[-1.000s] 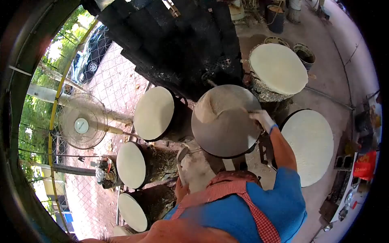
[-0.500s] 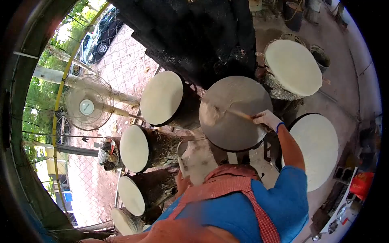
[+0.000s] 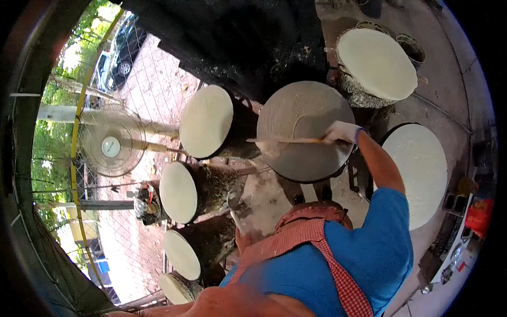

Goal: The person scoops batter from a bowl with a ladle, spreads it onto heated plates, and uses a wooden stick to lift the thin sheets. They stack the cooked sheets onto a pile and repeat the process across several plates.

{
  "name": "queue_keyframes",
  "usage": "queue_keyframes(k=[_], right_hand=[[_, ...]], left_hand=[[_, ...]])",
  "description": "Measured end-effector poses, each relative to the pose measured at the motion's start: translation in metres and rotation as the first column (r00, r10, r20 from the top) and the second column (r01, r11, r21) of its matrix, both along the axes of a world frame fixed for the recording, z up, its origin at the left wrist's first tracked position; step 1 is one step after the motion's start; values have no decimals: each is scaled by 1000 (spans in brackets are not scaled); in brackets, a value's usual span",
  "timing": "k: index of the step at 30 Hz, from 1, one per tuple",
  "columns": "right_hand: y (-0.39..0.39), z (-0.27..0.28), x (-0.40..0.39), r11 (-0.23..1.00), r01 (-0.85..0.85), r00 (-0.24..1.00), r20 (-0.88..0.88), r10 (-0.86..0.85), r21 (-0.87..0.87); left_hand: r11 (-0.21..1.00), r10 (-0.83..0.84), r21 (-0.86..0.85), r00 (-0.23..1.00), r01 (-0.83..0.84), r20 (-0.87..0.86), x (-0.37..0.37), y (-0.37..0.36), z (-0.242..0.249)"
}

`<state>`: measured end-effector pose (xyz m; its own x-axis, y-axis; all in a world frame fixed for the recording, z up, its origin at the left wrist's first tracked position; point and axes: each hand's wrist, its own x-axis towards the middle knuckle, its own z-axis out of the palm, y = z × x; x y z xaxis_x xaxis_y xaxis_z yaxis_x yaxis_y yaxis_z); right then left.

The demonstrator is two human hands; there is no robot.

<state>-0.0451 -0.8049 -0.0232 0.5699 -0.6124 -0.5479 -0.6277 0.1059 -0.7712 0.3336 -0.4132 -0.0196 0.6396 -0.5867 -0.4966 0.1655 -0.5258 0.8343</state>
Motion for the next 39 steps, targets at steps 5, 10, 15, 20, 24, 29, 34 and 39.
queue_keyframes(k=[5, 10, 15, 20, 24, 29, 34, 39], right_hand=[[24, -35, -72, 970, 143, 947, 259, -192, 197], [-20, 31, 17, 985, 171, 983, 59, -173, 27], [42, 32, -29, 999, -45, 986, -159, 45, 5], [242, 54, -165, 811, 521, 847, -42, -530, 268], [375, 48, -51, 424, 887, 432, 0, -902, 183], [356, -45, 152, 594, 687, 682, 90, -725, -418], [358, -49, 152, 547, 339, 702, -181, -689, -766], [387, -80, 118, 338, 521, 456, -80, -886, -784]], left_hand=[[998, 51, 26, 998, -50, -38, -12, 9, 13], [998, 27, 60, 996, -22, -84, -5, 19, 11], [996, -87, -32, 991, 84, -100, 33, 38, -10], [984, -166, 20, 959, 175, -230, 82, 40, -31], [947, -263, 121, 933, 299, -245, 125, 40, -54], [962, -268, -35, 907, 272, -323, 125, 38, 7], [944, -328, -76, 904, 320, -272, 134, 56, 28], [950, -306, -193, 851, 245, -427, 153, 95, 1]])
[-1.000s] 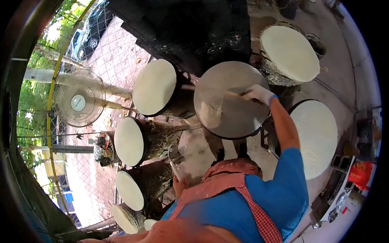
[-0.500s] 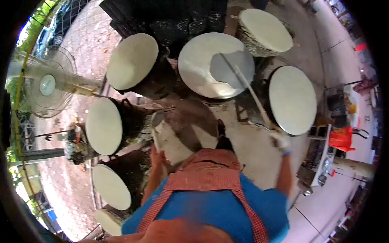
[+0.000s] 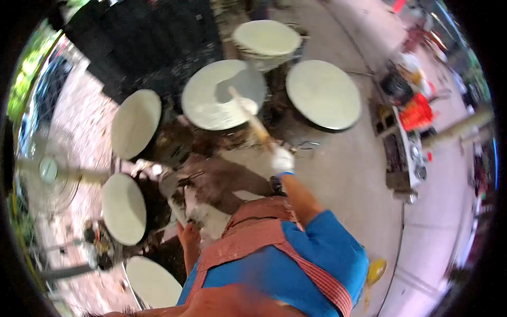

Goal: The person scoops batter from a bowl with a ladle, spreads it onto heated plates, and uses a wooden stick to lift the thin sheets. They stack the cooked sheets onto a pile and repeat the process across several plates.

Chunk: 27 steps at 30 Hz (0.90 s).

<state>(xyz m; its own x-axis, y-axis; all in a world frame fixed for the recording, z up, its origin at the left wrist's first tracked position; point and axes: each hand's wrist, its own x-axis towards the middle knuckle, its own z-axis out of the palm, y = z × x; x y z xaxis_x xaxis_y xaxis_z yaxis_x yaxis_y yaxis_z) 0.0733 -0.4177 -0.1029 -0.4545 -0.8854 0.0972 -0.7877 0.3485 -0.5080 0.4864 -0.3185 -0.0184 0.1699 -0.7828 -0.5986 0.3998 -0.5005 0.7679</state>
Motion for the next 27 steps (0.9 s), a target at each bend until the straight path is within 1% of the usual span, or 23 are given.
queue_keyframes(k=[1, 2, 3, 4, 5, 6, 7, 8, 9, 10, 11, 12, 14, 15, 16, 18, 20, 22, 23, 24, 25, 26, 27], right_hand=[[-13, -6, 18, 993, 38, 998, 63, -31, -110], [-30, 36, 44, 992, -17, 991, 132, 0, 129], [-38, 63, 58, 972, -113, 982, 173, 77, 208], [-45, 76, 69, 932, -233, 958, 229, 171, 278], [-45, 69, 67, 937, -255, 964, 144, 225, 241], [-39, 49, 47, 939, -280, 960, 80, 269, 200], [-41, 30, 24, 941, -304, 952, 6, 306, 147], [-45, 12, -2, 945, -306, 949, -44, 312, 112], [-50, 33, -21, 928, -203, 979, 40, 200, 314], [-52, 49, -29, 963, -156, 987, 66, 145, 218], [-54, 65, -37, 987, -110, 990, 97, 99, 118], [-59, 92, -26, 999, -33, 974, 226, 29, 16], [-90, 52, -6, 999, -40, 967, 252, 36, 8], [-93, 42, 9, 987, -163, 969, 188, 159, 8], [-95, 19, 11, 918, -393, 908, 139, 395, -46], [-66, 3, -1, 922, -383, 919, 80, 387, -59], [-62, 60, -39, 924, -293, 955, 115, 272, 246], [-76, 55, -77, 957, -160, 980, 155, 124, 243], [-90, 64, -75, 989, -96, 974, 216, 70, 115], [-102, 74, -68, 1000, -18, 961, 276, 20, -7], [-113, 72, -54, 999, -33, 971, 237, 41, -40], [-119, 53, -40, 995, -101, 963, 250, 103, -22], [-110, 24, -36, 968, -243, 960, 127, 249, -56]], left_hand=[[997, 71, 29, 997, -70, -37, 1, 4, -4], [995, 91, 38, 995, -90, -31, 2, 6, -8], [996, 78, 44, 996, -76, -35, -4, 3, -3], [995, 86, 48, 996, -85, -28, -6, 5, 4], [995, 79, 54, 997, -80, 17, 2, 6, -10], [995, 70, 63, 994, -75, 86, 11, 10, -16], [995, 97, -8, 993, -96, 66, 4, 8, -4], [986, 154, -55, 988, -154, -19, -5, 10, 10], [984, 175, -28, 984, -176, -26, -9, 11, 17], [976, 190, -90, 977, -199, -99, -23, 12, 34], [980, 172, -85, 977, -183, -124, -18, 12, 27], [984, 151, -75, 976, -164, -156, -17, 14, 15], [992, 99, -55, 974, -112, -202, -19, 13, 6], [995, 68, -57, 971, -83, -229, -23, 6, 4], [996, 65, -50, 974, -77, -215, -31, -2, 7], [998, 48, -26, 984, -53, -169, -44, -11, 18], [996, 15, -88, 983, -32, -185, -51, -22, 14], [997, 8, -73, 986, -20, -165, -53, -17, 21], [1000, 9, -24, 983, -13, -182, -55, -20, 25], [999, 32, 2, 979, -33, -200, -55, -23, 18], [998, 58, 31, 973, -52, -223, -54, -27, 3], [996, 82, 57, 966, -70, -246, -57, -31, -6], [998, 51, 54, 980, -41, -191, -64, -38, -1]])
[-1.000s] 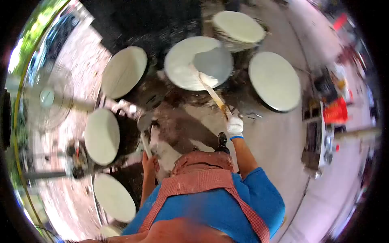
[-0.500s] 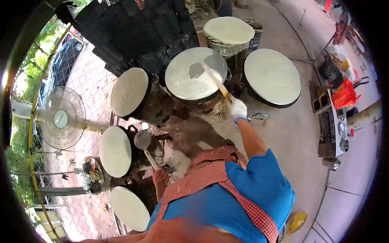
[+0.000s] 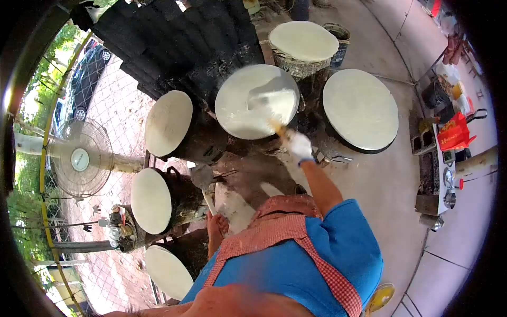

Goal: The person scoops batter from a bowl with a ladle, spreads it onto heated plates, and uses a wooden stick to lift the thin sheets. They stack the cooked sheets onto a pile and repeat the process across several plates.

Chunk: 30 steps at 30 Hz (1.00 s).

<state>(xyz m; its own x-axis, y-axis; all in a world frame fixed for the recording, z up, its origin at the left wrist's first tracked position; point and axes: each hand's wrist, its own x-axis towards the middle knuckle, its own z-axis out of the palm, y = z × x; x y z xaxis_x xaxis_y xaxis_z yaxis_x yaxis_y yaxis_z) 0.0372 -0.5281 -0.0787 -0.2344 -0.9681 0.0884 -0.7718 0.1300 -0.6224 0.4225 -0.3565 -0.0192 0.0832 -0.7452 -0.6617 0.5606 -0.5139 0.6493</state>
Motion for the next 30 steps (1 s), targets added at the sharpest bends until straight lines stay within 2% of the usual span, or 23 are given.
queue_keyframes(k=[1, 3, 4, 5, 6, 8, 9, 11, 12, 14, 15, 16, 17, 19, 21, 22, 23, 25, 26, 27, 28, 29, 30], right_hand=[[15, -21, 6, 989, -139, 984, -117, 132, -56], [55, 45, 2, 989, -74, 997, 26, 72, 127], [47, 33, -21, 975, -2, 1000, 16, -1, 221], [35, 22, -46, 948, 66, 998, -1, -69, 312], [23, 43, -58, 954, 100, 991, 62, -123, 282], [-27, 36, -62, 987, 158, 975, 151, -160, 29], [-46, 33, -59, 985, 163, 986, 40, -161, -50], [-34, 33, -44, 997, -33, 998, 50, 30, 66], [-3, -11, -48, 990, -67, 997, 37, 63, 124], [43, 24, -57, 969, -146, 983, 139, 120, 200], [32, -103, -89, 996, 74, 775, 627, -82, 39], [9, -43, -95, 994, 58, 903, 419, -90, 88], [-7, 15, -96, 984, 62, 976, 196, -96, 170], [-103, -12, -108, 995, 90, 977, 200, -78, -50], [-170, 49, -102, 997, 63, 965, 251, -74, 52], [-176, 76, -98, 988, 54, 941, 323, -97, 142], [-170, 83, -101, 992, 39, 895, 438, -88, 119], [-153, 20, -104, 991, 111, 623, 782, -11, -75], [-130, 11, -88, 982, 182, 597, 789, -147, 45], [-123, -37, -68, 982, 177, 506, 850, -147, 64], [-94, 17, -37, 986, 112, 469, 868, -161, 123], [-90, 2, -24, 994, -35, 708, 704, -49, 104], [-75, 34, -19, 981, -40, 827, 557, -74, 190]], left_hand=[[1000, -17, -3, 1000, 17, 14, -2, -5, 1], [998, -51, -21, 998, 52, 49, -5, -8, 0], [998, -5, 65, 996, 11, -94, -3, -11, 2], [999, -14, 43, 998, 17, -64, -10, -21, 7], [999, -21, 38, 999, 23, -31, -18, -21, 14], [995, -64, 73, 997, 61, 38, -24, -24, 11], [994, -66, 91, 998, 66, 2, -32, -29, 7], [989, -58, 132, 997, 65, -58, -38, -39, 3], [989, -105, 106, 994, 106, -10, -38, -41, -7], [992, -89, 92, 996, 88, 1, -44, -33, -6], [995, -77, 72, 997, 76, 4, -50, -38, -9], [997, -59, 38, 993, 63, -105, -56, -47, -13], [998, -44, 37, 978, 53, -202, -56, -40, -12], [999, 5, 51, 964, 9, -267, -67, -33, -2], [998, 54, 48, 979, -45, -196, -81, -33, 18], [997, 68, 40, 985, -63, -156, -81, -30, 23], [998, 58, 13, 991, -57, -122, -75, -20, 16], [999, 41, 14, 990, -40, -134, -71, -26, 14], [998, 36, 58, 985, -27, -170, -74, -29, 21], [998, -70, -15, 994, 69, -85, -64, -21, 6], [984, -161, -80, 987, 161, 12, -53, -14, -10], [984, -169, -65, 986, 169, 0, -47, -19, -27], [985, -170, -41, 985, 170, -9, -39, -25, -35]])
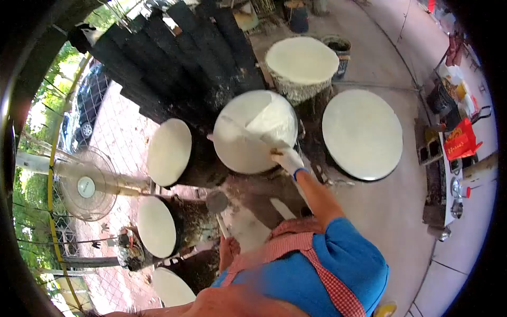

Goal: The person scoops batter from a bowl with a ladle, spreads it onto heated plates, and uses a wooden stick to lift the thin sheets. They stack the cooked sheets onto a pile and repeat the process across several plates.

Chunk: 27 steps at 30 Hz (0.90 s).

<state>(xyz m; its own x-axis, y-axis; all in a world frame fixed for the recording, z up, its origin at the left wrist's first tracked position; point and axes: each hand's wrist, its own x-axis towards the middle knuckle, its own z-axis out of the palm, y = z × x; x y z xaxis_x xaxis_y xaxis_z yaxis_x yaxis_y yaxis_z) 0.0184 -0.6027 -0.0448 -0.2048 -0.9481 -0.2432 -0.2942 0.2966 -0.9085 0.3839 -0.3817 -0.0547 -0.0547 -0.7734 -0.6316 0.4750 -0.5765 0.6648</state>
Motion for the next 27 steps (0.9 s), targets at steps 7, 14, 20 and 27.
queue_keyframes(k=[7, 14, 20, 27], right_hand=[[43, -49, -21, 969, 246, 870, 441, -223, 5], [43, -28, -17, 987, 146, 976, 170, -135, -59], [-28, 7, -57, 998, -60, 633, -772, 54, 21], [18, 6, -80, 982, -167, 674, -737, 49, -88]], left_hand=[[976, 187, 99, 978, -196, 97, 5, -3, 63], [961, 251, 183, 933, -208, -258, 29, -7, 36], [939, 278, 266, 936, -218, -215, 50, -11, 2], [986, 154, 120, 885, -113, -439, 26, -85, 10]])
